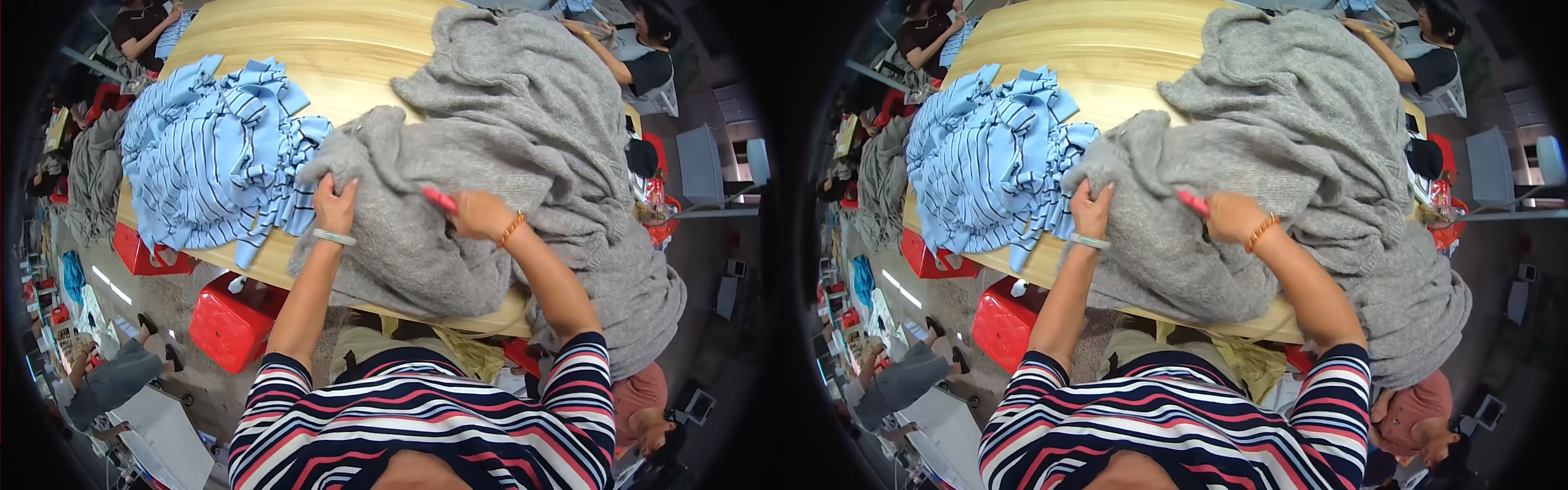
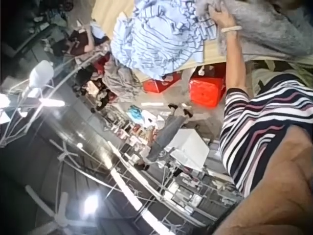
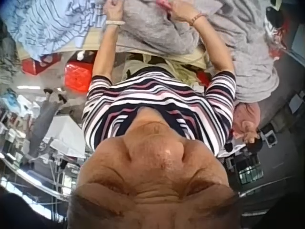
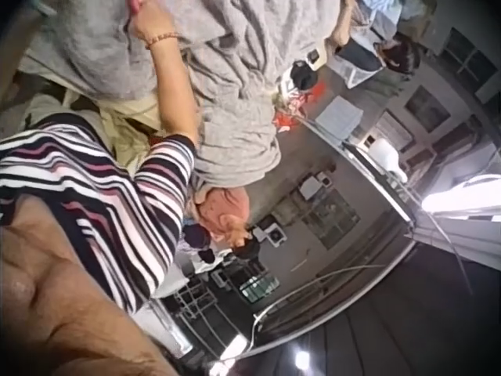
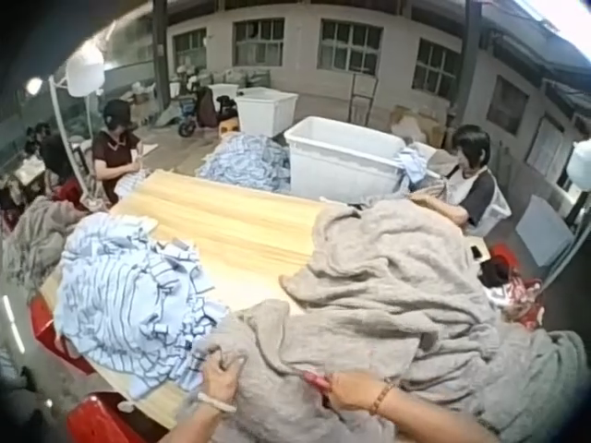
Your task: Trim loose threads and excess fabric from a garment using scissors.
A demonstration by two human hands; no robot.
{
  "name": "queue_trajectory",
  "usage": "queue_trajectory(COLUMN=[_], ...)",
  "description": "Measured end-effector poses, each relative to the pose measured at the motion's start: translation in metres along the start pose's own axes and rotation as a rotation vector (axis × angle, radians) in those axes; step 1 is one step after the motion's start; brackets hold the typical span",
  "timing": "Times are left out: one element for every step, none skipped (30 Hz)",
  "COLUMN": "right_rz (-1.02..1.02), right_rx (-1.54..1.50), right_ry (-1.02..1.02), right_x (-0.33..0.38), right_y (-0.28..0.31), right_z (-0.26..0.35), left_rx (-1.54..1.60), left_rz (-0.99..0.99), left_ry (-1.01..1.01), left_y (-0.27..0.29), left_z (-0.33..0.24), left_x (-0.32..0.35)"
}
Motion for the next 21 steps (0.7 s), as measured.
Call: queue_trajectory(right_rz=[0.009, 0.002, 0.088, 0.092, 0.067, 0.107, -0.035, 0.047, -0.160, -0.334, -0.507, -0.640, -0.769, -0.837, -0.845, -0.891, -0.936, -0.974, -0.993, -1.033, -1.070], right_rx=[-0.041, -0.085, -0.162, -0.223, -0.349, -0.415, -0.475, -0.447, -0.469, -0.522, -0.562, -0.613, -0.663, -0.590, -0.591, -0.637, -0.674, -0.721, -0.782, -0.816, -0.855], right_ry=[0.013, -0.004, -0.029, 0.009, 0.074, 0.054, 0.129, 0.122, 0.275, 0.329, 0.399, 0.382, 0.372, 0.364, 0.372, 0.305, 0.204, 0.134, 0.127, 0.016, -0.069], right_x=[0.020, 0.044, 0.061, 0.082, 0.093, 0.112, 0.121, 0.138, 0.140, 0.163, 0.185, 0.203, 0.223, 0.246, 0.252, 0.273, 0.305, 0.330, 0.339, 0.371, 0.396], right_y=[-0.003, -0.002, -0.002, 0.000, -0.013, 0.000, -0.017, -0.004, -0.048, -0.048, -0.044, -0.041, -0.039, -0.035, -0.032, -0.035, -0.039, -0.044, -0.049, -0.050, -0.049], right_z=[0.000, -0.010, -0.015, -0.017, -0.025, -0.013, -0.017, -0.014, -0.032, -0.037, -0.041, -0.046, -0.051, -0.055, -0.058, -0.073, -0.085, -0.098, -0.115, -0.133, -0.157], left_rx=[0.012, 0.071, 0.128, 0.134, 0.161, 0.203, 0.256, 0.293, 0.347, 0.383, 0.407, 0.439, 0.490, 0.556, 0.610, 0.671, 0.770, 0.859, 0.876, 1.025, 1.143], left_rz=[0.018, 0.147, 0.278, 0.406, 0.558, 0.706, 0.857, 0.972, 1.075, 1.172, 1.258, 1.329, 1.365, 1.369, 1.369, 1.342, 1.319, 1.289, 1.241, 1.165, 1.081], left_ry=[-0.002, -0.016, -0.037, -0.069, -0.110, -0.168, -0.237, -0.441, -0.658, -0.744, -0.830, -0.929, -1.017, -1.072, -1.120, -1.194, -1.262, -1.280, -1.303, -1.329, -1.360], left_y=[-0.007, -0.024, -0.037, -0.044, -0.052, -0.053, -0.059, -0.066, -0.079, -0.089, -0.100, -0.108, -0.122, -0.134, -0.145, -0.158, -0.173, -0.184, -0.194, -0.215, -0.237], left_z=[-0.019, -0.058, -0.095, -0.125, -0.153, -0.174, -0.195, -0.209, -0.227, -0.246, -0.264, -0.281, -0.299, -0.316, -0.332, -0.347, -0.366, -0.385, -0.397, -0.415, -0.430], left_x=[-0.001, -0.001, 0.001, 0.006, 0.015, 0.023, 0.029, 0.034, 0.039, 0.045, 0.052, 0.056, 0.065, 0.075, 0.088, 0.102, 0.116, 0.131, 0.143, 0.162, 0.182])
Point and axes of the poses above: each hand's wrist, its own x-axis away from the middle knuckle, its own y-axis out of the back of the hand, z = x × y, the point moved 1 cm from there along -x, towards the middle knuckle, and after that the axes turned 14 degrees about -y, right-handed, at the moved point
